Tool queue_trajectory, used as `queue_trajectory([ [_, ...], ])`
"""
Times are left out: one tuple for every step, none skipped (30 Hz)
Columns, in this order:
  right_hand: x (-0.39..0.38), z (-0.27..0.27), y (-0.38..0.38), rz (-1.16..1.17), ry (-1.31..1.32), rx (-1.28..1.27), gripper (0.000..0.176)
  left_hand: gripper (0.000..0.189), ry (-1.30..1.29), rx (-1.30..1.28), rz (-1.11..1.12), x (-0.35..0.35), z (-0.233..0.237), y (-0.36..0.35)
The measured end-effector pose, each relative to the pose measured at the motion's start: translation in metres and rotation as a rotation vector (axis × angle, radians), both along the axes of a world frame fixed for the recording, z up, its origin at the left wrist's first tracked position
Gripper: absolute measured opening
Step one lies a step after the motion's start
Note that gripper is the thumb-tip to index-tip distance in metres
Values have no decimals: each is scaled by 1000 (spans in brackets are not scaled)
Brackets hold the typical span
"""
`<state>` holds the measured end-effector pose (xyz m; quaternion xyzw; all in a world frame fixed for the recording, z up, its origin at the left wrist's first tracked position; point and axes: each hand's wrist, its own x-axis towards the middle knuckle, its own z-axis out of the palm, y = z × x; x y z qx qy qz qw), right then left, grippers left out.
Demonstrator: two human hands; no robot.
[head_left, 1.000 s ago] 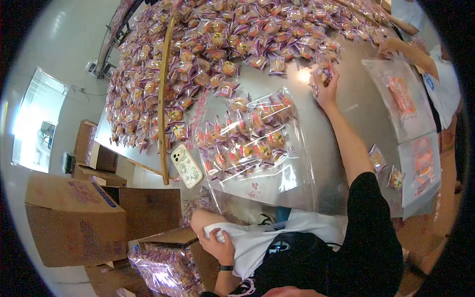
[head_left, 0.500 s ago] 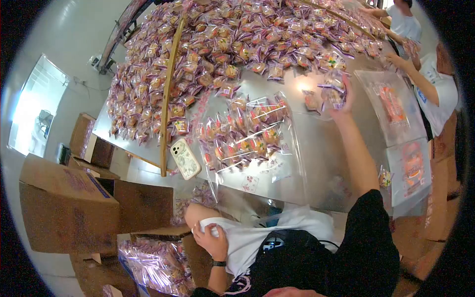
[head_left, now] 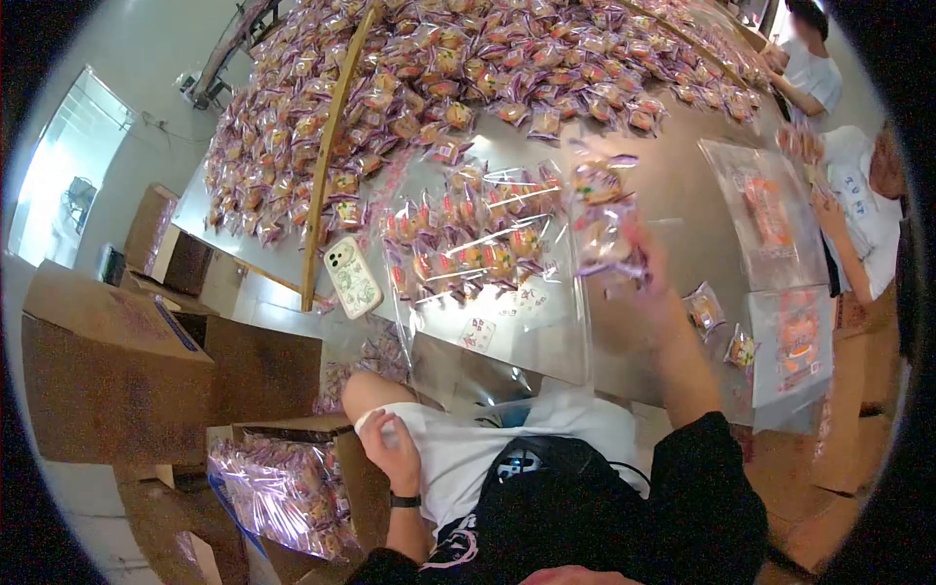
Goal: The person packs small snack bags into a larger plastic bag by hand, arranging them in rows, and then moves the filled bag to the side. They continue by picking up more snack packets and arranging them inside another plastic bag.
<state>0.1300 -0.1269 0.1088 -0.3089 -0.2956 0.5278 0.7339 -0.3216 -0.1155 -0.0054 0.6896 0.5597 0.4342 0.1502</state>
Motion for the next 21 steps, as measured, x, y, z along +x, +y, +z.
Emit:
queue_trajectory([
  [-17, 5, -6, -11, -18, -8, 64, 9, -75, 5, -21, 8, 11, 1],
  [-27, 4, -11, 4, -130, -41, 68, 10, -169, -35, -63, 20, 24, 1],
  [-37, 1, -15, 25, -242, -75, 72, 11, -263, -76, -98, 32, 38, -1],
  [-47, 0, -20, 52, -357, -106, 78, 12, -361, -114, -129, 45, 52, -2],
  [-57, 4, -26, 118, -481, -148, 79, 19, -439, -139, -257, 59, 65, 1],
  [-67, 12, -35, 187, -604, -189, 80, 26, -517, -163, -384, 74, 81, 4],
  [-79, 16, -41, 241, -698, -193, 81, 34, -680, -265, -453, 96, 102, 4],
  [-90, 21, -47, 294, -793, -191, 81, 42, -846, -363, -522, 116, 119, 5],
  [-101, 24, -48, 328, -864, -148, 80, 46, -893, -473, -604, 126, 123, 9],
  [-110, 28, -50, 360, -935, -100, 80, 51, -941, -580, -690, 132, 123, 13],
  [-118, 36, -55, 346, -951, -177, 81, 53, -962, -630, -706, 134, 122, 15],
  [-118, 34, -57, 306, -1006, -136, 83, 56, -982, -682, -724, 135, 118, 18],
  [-117, 29, -60, 263, -1059, -95, 86, 58, -1000, -734, -745, 135, 115, 17],
  [-116, 24, -62, 216, -1112, -50, 88, 59, -1082, -704, -734, 136, 113, 13],
  [-117, 19, -65, 190, -1056, -65, 88, 60, -1159, -672, -725, 136, 112, 9],
  [-119, 12, -69, 163, -996, -78, 87, 63, -1232, -640, -713, 135, 111, 6],
  [-122, 5, -73, 140, -933, -92, 86, 61, -1322, -692, -693, 134, 113, 4],
  [-125, -1, -77, 134, -908, -110, 85, 60, -1246, -697, -720, 130, 108, 2],
  [-126, -7, -80, 127, -886, -124, 84, 59, -1172, -697, -747, 126, 98, 2],
  [-127, -8, -80, 123, -866, -138, 83, 58, -1100, -694, -773, 122, 95, 3],
  [-128, -7, -77, 101, -941, -89, 82, 63, -1014, -713, -839, 117, 94, 7],
])
